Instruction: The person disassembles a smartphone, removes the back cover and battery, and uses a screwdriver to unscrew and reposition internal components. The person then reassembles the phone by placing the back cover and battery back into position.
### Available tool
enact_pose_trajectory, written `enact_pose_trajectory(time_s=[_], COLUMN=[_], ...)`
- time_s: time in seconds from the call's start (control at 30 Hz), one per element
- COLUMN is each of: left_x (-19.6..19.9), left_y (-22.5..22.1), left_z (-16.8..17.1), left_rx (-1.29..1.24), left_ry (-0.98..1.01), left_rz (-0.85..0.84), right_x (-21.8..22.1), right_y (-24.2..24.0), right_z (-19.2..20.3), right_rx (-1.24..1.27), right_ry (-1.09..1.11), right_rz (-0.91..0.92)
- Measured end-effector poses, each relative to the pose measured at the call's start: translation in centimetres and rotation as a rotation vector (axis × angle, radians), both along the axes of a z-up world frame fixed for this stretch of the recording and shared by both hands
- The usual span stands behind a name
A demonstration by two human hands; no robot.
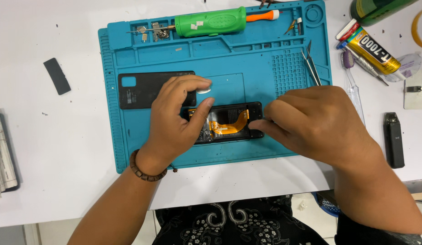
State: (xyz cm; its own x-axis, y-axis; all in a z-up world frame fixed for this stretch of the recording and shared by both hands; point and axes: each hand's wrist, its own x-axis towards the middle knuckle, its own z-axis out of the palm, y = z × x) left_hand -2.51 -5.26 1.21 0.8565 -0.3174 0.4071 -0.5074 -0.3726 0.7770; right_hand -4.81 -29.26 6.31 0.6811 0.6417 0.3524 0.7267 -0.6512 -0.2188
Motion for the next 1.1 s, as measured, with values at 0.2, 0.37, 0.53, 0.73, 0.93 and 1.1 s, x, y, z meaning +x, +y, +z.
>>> enact_pose_trajectory(time_s=[0.2,0.37,0.53,0.73,0.93,1.1], left_x=[1.2,3.2,6.5,9.1,9.9,10.3], left_y=[0.1,0.5,0.2,-1.4,-1.7,-1.9], left_z=[-0.1,-0.5,-2.1,-3.6,-4.7,-5.3], left_rx=[0.271,0.441,0.62,0.716,0.835,0.865], left_ry=[-0.325,-0.355,-0.223,-0.273,-0.292,-0.341], left_rz=[0.169,0.183,0.196,0.227,0.298,0.327], right_x=[-0.5,-0.9,-1.1,-1.2,-0.9,-0.6], right_y=[0.8,0.5,0.7,0.3,0.8,0.0], right_z=[1.4,0.0,0.9,-0.6,0.9,-1.6], right_rx=[0.04,-0.046,-0.08,-0.122,0.002,-0.116], right_ry=[0.159,-0.046,-0.054,-0.112,0.073,-0.103], right_rz=[0.065,-0.012,-0.021,-0.131,-0.024,-0.172])
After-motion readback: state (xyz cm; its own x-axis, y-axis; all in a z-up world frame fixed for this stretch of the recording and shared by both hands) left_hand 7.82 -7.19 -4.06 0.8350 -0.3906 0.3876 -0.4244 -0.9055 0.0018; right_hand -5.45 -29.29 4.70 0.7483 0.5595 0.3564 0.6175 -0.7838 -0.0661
